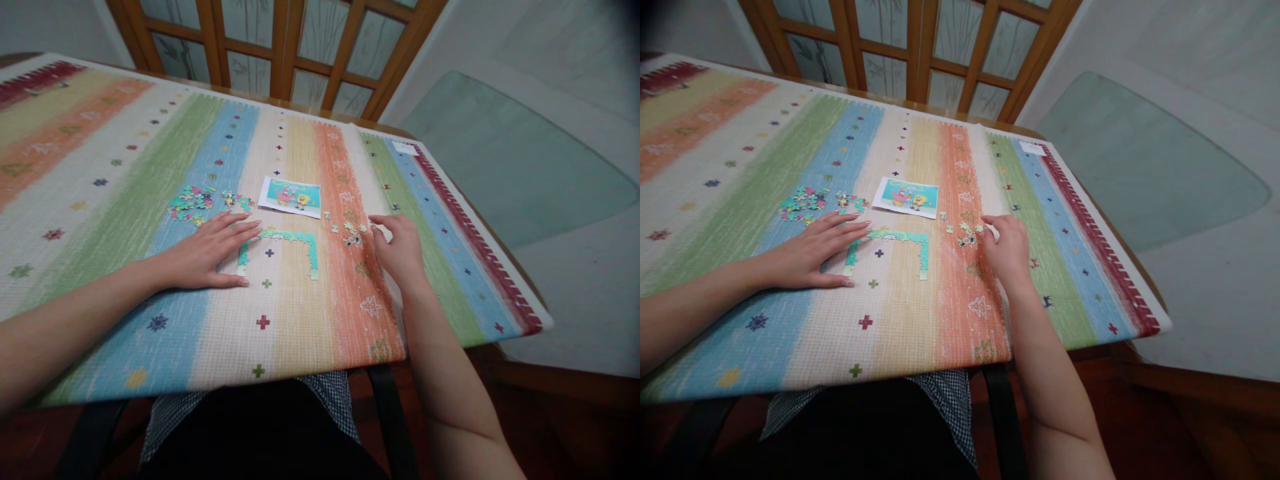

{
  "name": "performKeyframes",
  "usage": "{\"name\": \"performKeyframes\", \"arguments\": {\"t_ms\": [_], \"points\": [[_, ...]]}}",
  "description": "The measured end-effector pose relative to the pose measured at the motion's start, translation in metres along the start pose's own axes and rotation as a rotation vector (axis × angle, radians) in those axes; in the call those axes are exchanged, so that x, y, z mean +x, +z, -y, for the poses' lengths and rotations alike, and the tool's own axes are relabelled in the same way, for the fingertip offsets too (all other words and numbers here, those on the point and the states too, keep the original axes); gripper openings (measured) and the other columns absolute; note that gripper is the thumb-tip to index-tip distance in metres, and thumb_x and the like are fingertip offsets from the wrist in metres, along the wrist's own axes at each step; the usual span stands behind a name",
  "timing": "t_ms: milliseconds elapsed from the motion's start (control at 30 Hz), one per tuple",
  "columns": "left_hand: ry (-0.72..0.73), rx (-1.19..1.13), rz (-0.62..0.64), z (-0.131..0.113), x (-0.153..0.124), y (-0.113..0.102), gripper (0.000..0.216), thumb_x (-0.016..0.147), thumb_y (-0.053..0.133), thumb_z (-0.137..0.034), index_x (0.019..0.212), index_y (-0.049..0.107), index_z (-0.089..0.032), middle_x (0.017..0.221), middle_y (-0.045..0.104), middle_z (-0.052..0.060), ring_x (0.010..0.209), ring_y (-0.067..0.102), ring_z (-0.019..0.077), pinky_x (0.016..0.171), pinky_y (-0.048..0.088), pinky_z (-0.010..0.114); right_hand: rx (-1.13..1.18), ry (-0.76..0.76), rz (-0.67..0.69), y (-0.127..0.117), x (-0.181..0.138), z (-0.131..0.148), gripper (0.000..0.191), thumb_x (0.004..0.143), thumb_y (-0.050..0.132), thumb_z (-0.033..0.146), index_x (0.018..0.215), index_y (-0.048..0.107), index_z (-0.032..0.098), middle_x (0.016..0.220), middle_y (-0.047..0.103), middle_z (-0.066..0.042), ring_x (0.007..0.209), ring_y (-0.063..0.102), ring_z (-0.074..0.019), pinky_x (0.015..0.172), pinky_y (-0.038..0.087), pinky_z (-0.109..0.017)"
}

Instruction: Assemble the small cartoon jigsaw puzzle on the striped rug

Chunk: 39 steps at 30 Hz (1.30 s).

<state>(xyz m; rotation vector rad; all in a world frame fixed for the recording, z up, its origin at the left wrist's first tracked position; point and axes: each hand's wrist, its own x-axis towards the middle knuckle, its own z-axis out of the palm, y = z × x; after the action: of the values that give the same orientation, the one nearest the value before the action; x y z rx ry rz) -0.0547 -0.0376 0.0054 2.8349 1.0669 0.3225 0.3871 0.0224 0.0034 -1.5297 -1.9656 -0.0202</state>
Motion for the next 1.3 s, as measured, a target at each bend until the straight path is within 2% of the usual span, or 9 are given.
{"name": "performKeyframes", "arguments": {"t_ms": [200, 433, 600, 700, 1100, 1300], "points": [[0.003, 0.013, 0.002, -0.001, 0.0, 0.0, 0.097, 0.1, 0.051, -0.079, 0.173, 0.022, -0.022, 0.177, 0.032, 0.013, 0.166, 0.023, 0.0348, 0.138, 0.013, 0.055, -0.047, 0.038, 0.112, 0.003, -0.001, -0.006, 0.03, 0.096, 0.06, 0.032, 0.111, 0.083, 0.021, 0.109, 0.076, -0.015, 0.113, 0.066, -0.036, 0.105, 0.047, -0.056], [0.011, 0.012, -0.01, 0.0, 0.0, 0.001, 0.096, 0.1, 0.052, -0.077, 0.173, 0.02, -0.023, 0.176, 0.033, 0.014, 0.166, 0.024, 0.0355, 0.137, 0.016, 0.057, -0.002, -0.094, 0.146, 0.016, -0.002, 0.017, 0.023, 0.098, 0.067, 0.035, 0.109, 0.084, 0.022, 0.114, 0.073, -0.014, 0.112, 0.062, -0.0352, 0.1, 0.047, -0.053], [0.02, 0.025, -0.017, 0.0, 0.0, 0.0, 0.095, 0.1, 0.054, -0.075, 0.172, 0.019, -0.023, 0.176, 0.033, 0.014, 0.166, 0.024, 0.0354, 0.137, 0.018, 0.057, -0.039, -0.113, 0.17, 0.024, 0.0, 0.03, 0.023, 0.101, 0.069, 0.039, 0.115, 0.082, 0.025, 0.123, 0.071, -0.013, 0.119, 0.058, -0.0363, 0.101, 0.045, -0.054], [0.017, 0.019, -0.008, 0.0, 0.001, -0.001, 0.095, 0.1, 0.053, -0.075, 0.172, 0.019, -0.023, 0.176, 0.033, 0.014, 0.166, 0.023, 0.0354, 0.137, 0.017, 0.057, -0.079, -0.108, 0.187, 0.028, 0.003, 0.034, 0.021, 0.101, 0.071, 0.039, 0.112, 0.083, 0.026, 0.123, 0.071, -0.013, 0.12, 0.056, -0.038, 0.1, 0.044, -0.055], [-0.044, -0.012, 0.044, 0.0, 0.001, -0.001, 0.098, 0.097, 0.052, -0.081, 0.172, 0.026, -0.022, 0.177, 0.032, 0.013, 0.166, 0.022, 0.0356, 0.138, 0.014, 0.055, 0.076, -0.032, 0.257, 0.039, 0.013, 0.031, 0.008, 0.092, 0.08, 0.03, 0.098, 0.081, 0.024, 0.117, 0.071, -0.011, 0.117, 0.059, -0.0345, 0.101, 0.044, -0.052], [-0.028, -0.007, 0.028, 0.0, 0.001, -0.001, 0.097, 0.099, 0.053, -0.079, 0.172, 0.022, -0.023, 0.177, 0.031, 0.013, 0.166, 0.022, 0.0353, 0.138, 0.015, 0.057, 0.093, -0.105, 0.272, 0.028, 0.008, 0.044, 0.012, 0.087, 0.085, 0.032, 0.092, 0.077, 0.026, 0.118, 0.072, -0.01, 0.12, 0.058, -0.0351, 0.098, 0.042, -0.05]]}}
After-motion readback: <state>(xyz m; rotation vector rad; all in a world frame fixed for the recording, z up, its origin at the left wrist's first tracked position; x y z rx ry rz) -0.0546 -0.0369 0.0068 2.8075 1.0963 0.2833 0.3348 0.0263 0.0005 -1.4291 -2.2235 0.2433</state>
